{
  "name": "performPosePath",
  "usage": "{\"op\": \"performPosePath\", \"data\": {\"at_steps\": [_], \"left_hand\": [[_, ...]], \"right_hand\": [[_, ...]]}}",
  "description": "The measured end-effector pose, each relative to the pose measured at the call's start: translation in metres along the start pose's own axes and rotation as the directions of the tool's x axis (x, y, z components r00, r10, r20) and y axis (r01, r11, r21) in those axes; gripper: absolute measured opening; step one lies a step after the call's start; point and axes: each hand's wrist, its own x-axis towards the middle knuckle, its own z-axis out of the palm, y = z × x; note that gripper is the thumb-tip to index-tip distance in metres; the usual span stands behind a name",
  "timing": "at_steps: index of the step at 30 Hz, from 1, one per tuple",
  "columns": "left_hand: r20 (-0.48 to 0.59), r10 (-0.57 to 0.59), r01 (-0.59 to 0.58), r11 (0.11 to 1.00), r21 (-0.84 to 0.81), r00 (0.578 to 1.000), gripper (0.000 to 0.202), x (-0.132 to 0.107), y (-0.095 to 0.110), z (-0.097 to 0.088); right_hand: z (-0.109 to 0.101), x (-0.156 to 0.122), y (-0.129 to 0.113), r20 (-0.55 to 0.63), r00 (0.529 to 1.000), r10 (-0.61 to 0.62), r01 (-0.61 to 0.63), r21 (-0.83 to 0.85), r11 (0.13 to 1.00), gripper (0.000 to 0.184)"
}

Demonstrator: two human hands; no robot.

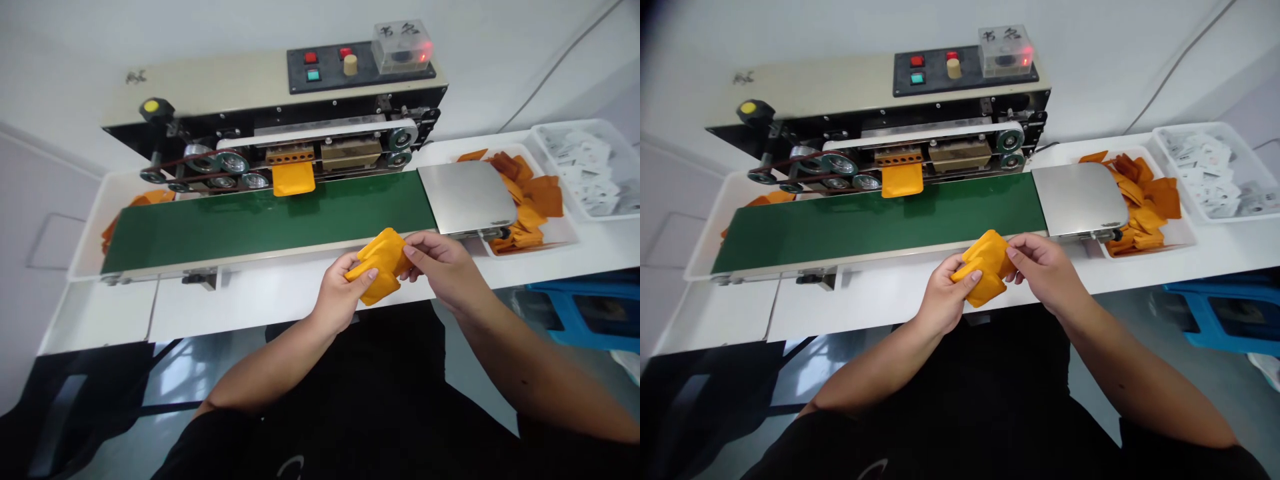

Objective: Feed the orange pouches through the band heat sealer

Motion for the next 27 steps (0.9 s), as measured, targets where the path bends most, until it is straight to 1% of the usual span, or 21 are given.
{"op": "performPosePath", "data": {"at_steps": [4,9,12,14,16,18,20,22,24,27], "left_hand": [[-0.027,-0.002,0.002,1.0,-0.007,1.0,0.045,0.0,0.0,0.001],[-0.061,-0.001,-0.002,0.998,-0.056,0.998,0.042,0.002,0.0,0.002],[-0.074,-0.004,-0.002,0.997,-0.079,0.997,0.043,0.003,0.001,0.003],[-0.084,-0.003,-0.003,0.997,-0.075,0.996,0.043,0.004,0.001,0.002],[-0.095,-0.007,0.001,0.998,-0.061,0.995,0.043,0.004,0.001,0.001],[-0.103,-0.015,0.01,0.999,-0.048,0.995,0.043,0.004,0.001,-0.001],[-0.106,-0.02,0.016,0.999,-0.036,0.994,0.043,0.004,0.001,-0.002],[-0.108,-0.025,0.023,1.0,-0.022,0.994,0.043,0.004,0.0,-0.002],[-0.11,-0.028,0.027,1.0,-0.014,0.994,0.042,0.003,0.001,-0.002],[-0.107,-0.033,0.032,0.999,-0.01,0.994,0.042,0.003,0.002,-0.001]], "right_hand": [[-0.002,0.003,0.0,-0.031,0.999,0.013,-0.012,0.038,0.999,0.032],[0.005,0.003,0.0,0.029,0.999,0.015,-0.018,0.117,0.993,0.04],[0.009,0.003,0.003,0.064,0.996,0.059,-0.069,0.17,0.983,0.038],[0.006,0.005,0.005,0.035,0.996,0.077,-0.083,0.203,0.976,0.036],[0.0,0.01,0.004,-0.027,0.997,0.071,-0.063,0.234,0.97,0.033],[-0.01,0.02,-0.001,-0.106,0.994,0.038,-0.008,0.268,0.963,0.031],[-0.022,0.033,-0.008,-0.179,0.984,0.005,0.05,0.302,0.952,0.029],[-0.033,0.048,-0.017,-0.232,0.973,0.006,0.071,0.322,0.944,0.024],[-0.043,0.064,-0.026,-0.248,0.968,0.021,0.059,0.311,0.949,0.018],[-0.053,0.086,-0.038,-0.237,0.971,0.022,0.04,0.255,0.966,0.014]]}}
